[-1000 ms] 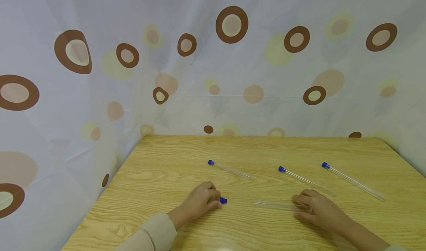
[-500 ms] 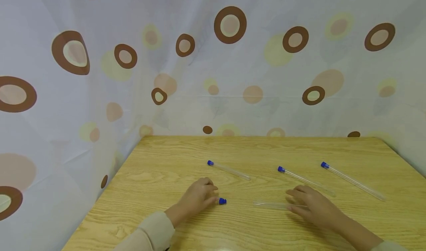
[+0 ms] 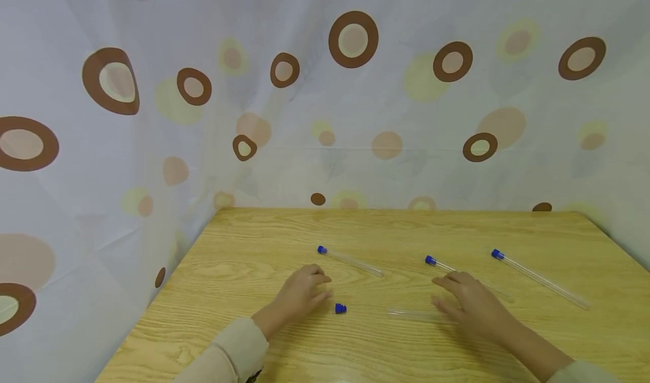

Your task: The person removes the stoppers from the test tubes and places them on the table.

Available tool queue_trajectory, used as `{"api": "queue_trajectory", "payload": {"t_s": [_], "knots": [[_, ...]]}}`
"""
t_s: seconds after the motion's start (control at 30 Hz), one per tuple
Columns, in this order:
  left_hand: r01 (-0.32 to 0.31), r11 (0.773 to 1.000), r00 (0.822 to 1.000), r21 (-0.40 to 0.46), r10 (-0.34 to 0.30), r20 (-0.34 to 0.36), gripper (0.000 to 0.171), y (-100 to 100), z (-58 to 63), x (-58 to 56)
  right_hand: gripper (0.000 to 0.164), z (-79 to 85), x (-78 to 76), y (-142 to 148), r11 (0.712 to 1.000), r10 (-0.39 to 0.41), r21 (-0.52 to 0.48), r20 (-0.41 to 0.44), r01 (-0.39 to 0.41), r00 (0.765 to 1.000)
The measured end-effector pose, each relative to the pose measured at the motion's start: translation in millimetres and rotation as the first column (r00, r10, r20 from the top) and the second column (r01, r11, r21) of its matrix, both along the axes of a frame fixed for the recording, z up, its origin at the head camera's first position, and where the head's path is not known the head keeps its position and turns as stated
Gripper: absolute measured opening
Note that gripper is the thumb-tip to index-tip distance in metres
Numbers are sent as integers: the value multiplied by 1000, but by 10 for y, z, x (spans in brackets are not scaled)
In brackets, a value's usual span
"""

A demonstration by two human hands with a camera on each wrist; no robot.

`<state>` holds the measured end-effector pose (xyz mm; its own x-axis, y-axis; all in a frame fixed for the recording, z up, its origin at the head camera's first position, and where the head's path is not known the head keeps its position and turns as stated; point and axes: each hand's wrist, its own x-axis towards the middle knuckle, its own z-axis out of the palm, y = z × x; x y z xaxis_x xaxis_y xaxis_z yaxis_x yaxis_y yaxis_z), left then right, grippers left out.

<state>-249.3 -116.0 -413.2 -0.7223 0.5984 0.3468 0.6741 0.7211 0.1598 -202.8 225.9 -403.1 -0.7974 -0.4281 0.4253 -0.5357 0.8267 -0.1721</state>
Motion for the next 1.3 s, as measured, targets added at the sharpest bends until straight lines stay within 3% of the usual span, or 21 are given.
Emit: {"api": "queue_trajectory", "payload": {"t_s": [0.23, 0.8, 1.13, 1.3], "knots": [[-37, 999, 999, 0, 37, 24, 25, -21, 30, -35, 36, 46, -30, -79, 1000, 3, -7, -31, -3, 1000], [-100, 995, 994, -17, 100, 31, 28, 49, 113, -159, 38, 70, -77, -279, 998, 11, -67, 39, -9, 999], [-100, 995, 995, -27, 99, -26, 27, 92, 102, -307, 38, 0, -223, -408, 995, 31, -96, 17, -30, 999], [-123, 990, 992, -69, 120, -49, 28, 98, 122, -357, 38, -11, -273, -487, 993, 44, -112, 53, -38, 998]]}}
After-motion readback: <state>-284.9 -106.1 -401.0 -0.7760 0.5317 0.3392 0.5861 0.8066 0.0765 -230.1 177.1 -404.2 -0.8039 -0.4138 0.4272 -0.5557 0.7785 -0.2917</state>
